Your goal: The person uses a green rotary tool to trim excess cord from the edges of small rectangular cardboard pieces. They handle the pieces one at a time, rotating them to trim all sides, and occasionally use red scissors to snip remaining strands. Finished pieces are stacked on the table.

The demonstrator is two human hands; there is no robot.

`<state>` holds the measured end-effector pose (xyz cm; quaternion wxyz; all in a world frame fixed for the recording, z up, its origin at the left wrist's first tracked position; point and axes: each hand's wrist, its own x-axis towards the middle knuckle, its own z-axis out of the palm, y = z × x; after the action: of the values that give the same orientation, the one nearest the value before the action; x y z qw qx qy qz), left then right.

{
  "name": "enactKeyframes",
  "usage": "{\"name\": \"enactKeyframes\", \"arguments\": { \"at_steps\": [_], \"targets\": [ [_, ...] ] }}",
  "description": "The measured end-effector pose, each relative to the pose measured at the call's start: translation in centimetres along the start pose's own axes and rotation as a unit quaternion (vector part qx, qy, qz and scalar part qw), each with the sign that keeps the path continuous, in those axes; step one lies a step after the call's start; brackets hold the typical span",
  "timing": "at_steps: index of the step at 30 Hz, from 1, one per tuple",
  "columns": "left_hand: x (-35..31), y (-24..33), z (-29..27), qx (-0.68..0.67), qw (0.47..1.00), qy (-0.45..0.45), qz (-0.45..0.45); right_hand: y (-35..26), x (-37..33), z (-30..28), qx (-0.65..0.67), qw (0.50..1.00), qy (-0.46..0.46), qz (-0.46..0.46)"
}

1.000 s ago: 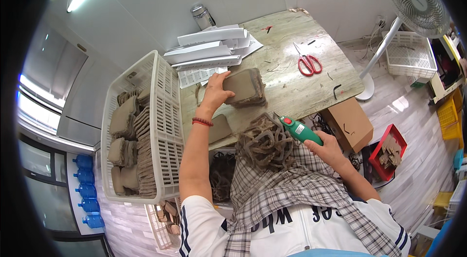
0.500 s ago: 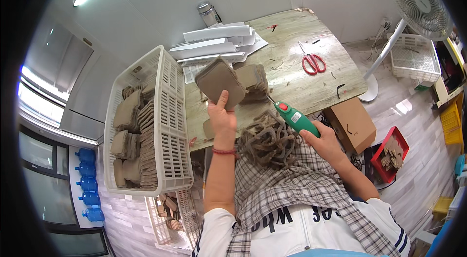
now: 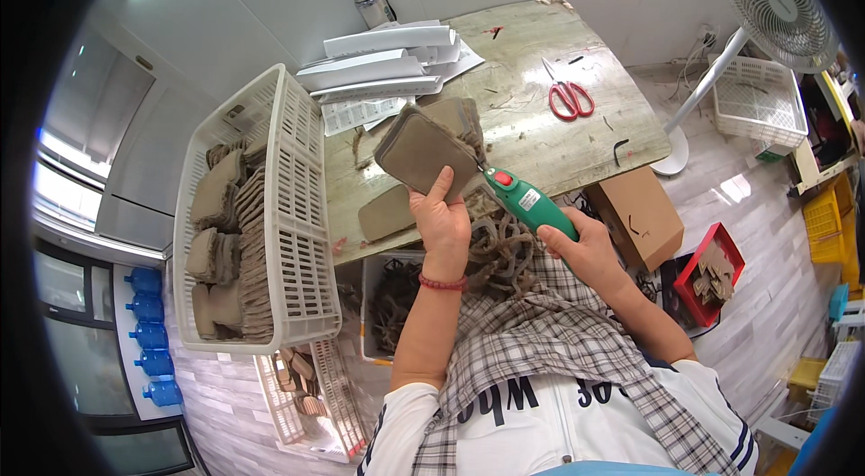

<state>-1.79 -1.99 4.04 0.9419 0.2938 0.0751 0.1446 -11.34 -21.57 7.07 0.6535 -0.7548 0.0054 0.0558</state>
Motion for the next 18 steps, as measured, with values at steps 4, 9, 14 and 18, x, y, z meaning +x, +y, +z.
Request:
{"name": "enactKeyframes", "arguments": {
  "at_steps": [4, 9, 14, 18],
  "targets": [
    [-0.6, -0.2, -0.1, 0.022, 0.999, -0.019, -0.019, 0.4, 0.1, 0.0, -0.002, 1.000, 0.006, -0.003],
    [-1.4, -0.6, -0.3, 0.048, 0.998, -0.022, -0.023, 0.5, 0.2, -0.1, -0.016, 1.000, 0.015, -0.011],
    [-2.4, -1.3, -0.4, 0.072, 0.995, -0.034, -0.053, 1.0, 0.5, -0.3, -0.021, 0.999, 0.027, -0.016],
    [-3.4, -2.1, -0.4, 0.075, 0.994, -0.030, -0.074, 0.8, 0.7, -0.3, 0.001, 0.999, 0.040, -0.017]
  ]
}}
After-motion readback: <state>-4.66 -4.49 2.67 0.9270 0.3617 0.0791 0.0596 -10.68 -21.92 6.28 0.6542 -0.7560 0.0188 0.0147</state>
